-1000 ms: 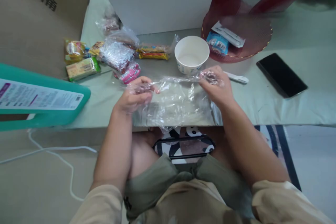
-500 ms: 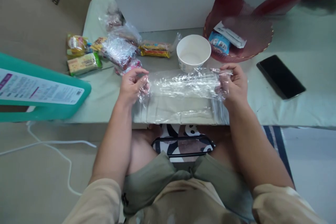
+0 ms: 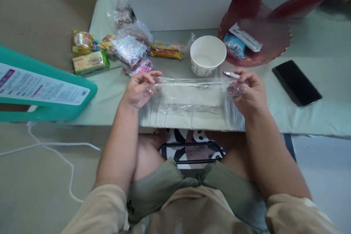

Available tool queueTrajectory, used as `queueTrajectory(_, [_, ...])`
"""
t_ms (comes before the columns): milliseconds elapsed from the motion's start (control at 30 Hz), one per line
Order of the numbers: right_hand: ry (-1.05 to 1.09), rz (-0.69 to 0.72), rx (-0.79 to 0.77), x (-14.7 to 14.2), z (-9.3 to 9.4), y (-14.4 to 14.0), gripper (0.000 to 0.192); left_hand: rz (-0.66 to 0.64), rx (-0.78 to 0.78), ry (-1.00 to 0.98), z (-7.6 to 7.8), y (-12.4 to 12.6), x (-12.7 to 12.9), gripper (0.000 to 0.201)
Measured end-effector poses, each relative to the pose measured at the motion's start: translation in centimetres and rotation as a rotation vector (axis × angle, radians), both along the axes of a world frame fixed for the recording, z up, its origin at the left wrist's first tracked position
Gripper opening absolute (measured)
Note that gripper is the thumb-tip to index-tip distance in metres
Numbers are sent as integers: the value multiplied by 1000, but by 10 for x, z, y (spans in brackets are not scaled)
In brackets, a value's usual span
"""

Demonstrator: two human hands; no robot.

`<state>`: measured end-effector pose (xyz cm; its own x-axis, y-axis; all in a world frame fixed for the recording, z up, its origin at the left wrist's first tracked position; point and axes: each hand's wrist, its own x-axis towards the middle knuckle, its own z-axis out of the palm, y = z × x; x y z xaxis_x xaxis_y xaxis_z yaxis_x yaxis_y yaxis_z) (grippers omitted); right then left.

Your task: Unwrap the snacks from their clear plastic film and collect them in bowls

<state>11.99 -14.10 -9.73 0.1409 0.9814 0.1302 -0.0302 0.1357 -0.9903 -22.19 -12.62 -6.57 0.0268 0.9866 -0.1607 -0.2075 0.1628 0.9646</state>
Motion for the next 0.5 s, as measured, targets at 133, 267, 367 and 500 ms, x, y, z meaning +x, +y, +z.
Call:
queueTrajectory(133, [-60, -23, -51, 0, -2, 1, 24, -7, -47, 95, -4, 0, -1, 16])
queueTrajectory(267, [-138, -100, -112, -1, -5, -1, 14, 90, 31, 173, -18, 7, -1, 14])
queueTrajectory(367, [-180, -69, -247, 0, -6, -5, 10, 149, 51, 253, -21, 10, 2, 13])
queueTrajectory(500, [-268, -18, -169, 4, -8, -7, 10, 30, -49, 172, -14, 6, 6, 7])
